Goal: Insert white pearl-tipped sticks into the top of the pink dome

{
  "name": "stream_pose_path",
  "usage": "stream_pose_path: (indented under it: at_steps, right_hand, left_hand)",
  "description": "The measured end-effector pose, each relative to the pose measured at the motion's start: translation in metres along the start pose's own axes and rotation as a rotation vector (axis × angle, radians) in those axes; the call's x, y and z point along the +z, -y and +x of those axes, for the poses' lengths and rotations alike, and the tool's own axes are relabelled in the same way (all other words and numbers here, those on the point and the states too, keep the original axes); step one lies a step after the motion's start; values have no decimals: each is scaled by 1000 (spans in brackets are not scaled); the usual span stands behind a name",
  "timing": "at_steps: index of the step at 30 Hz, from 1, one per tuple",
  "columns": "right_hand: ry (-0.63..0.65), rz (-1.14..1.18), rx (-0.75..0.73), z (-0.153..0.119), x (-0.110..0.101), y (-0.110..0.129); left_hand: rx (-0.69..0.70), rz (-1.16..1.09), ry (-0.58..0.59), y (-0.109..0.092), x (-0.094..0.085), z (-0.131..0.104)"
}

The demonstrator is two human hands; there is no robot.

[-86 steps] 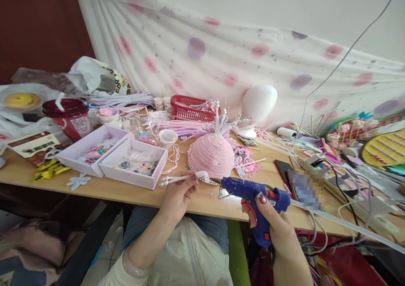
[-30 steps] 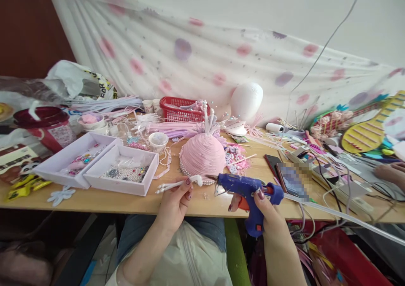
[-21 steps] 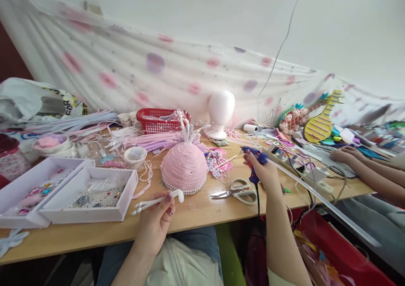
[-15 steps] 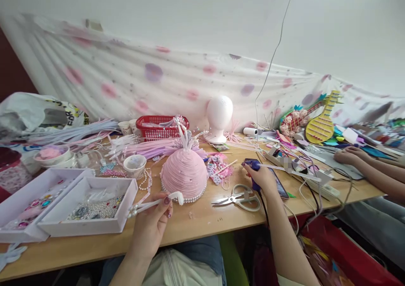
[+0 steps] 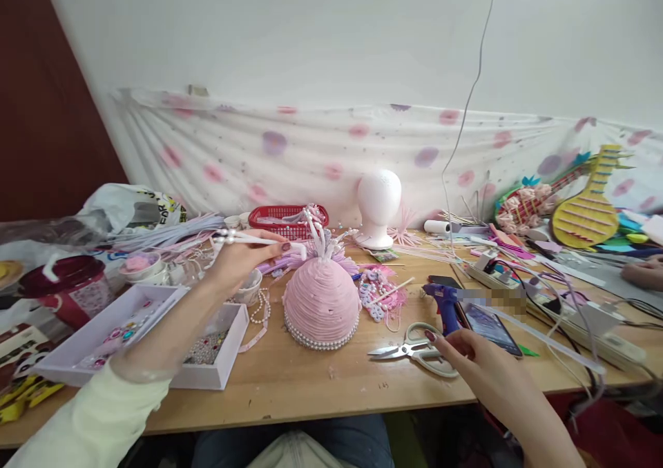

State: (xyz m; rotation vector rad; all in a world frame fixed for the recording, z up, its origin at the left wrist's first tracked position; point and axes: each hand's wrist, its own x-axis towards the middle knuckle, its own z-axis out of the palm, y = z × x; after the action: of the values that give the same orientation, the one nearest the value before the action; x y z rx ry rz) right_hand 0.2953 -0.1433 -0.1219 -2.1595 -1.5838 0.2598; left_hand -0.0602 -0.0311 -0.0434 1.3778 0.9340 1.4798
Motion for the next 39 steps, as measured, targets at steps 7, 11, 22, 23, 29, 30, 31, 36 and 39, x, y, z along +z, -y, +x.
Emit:
stream_pose_path:
  at_steps: [7,11,22,23,29,30,31,36,39]
  right_hand:
    - [34,90,-251,2,12,47]
    - [59,101,-272,4,22,51]
    - [154,71,-292,3,26,57]
    - [159,66,-288,2,26,58]
    - [170,98,-323,-1,25,60]
    - [176,98,-325,-1,26,60]
    - [183,95,-323,0,26,60]
    - [187,66,-305,1,26,58]
    - [189,54,-303,1,25,59]
  left_hand:
    - [45,513,201,14,0,56]
    - [83,607,299,24,3,75]
    - [-75,773,327,17,32,84]
    - [-76,783,331,17,33,85]
    - [-17,961,355,17,39,90]
    - [-7,987,361,16,41,90]
    - [4,1007,366,15,42,89]
    - [29,1051,385,12,47,85]
    - [76,1061,388,14,47,86]
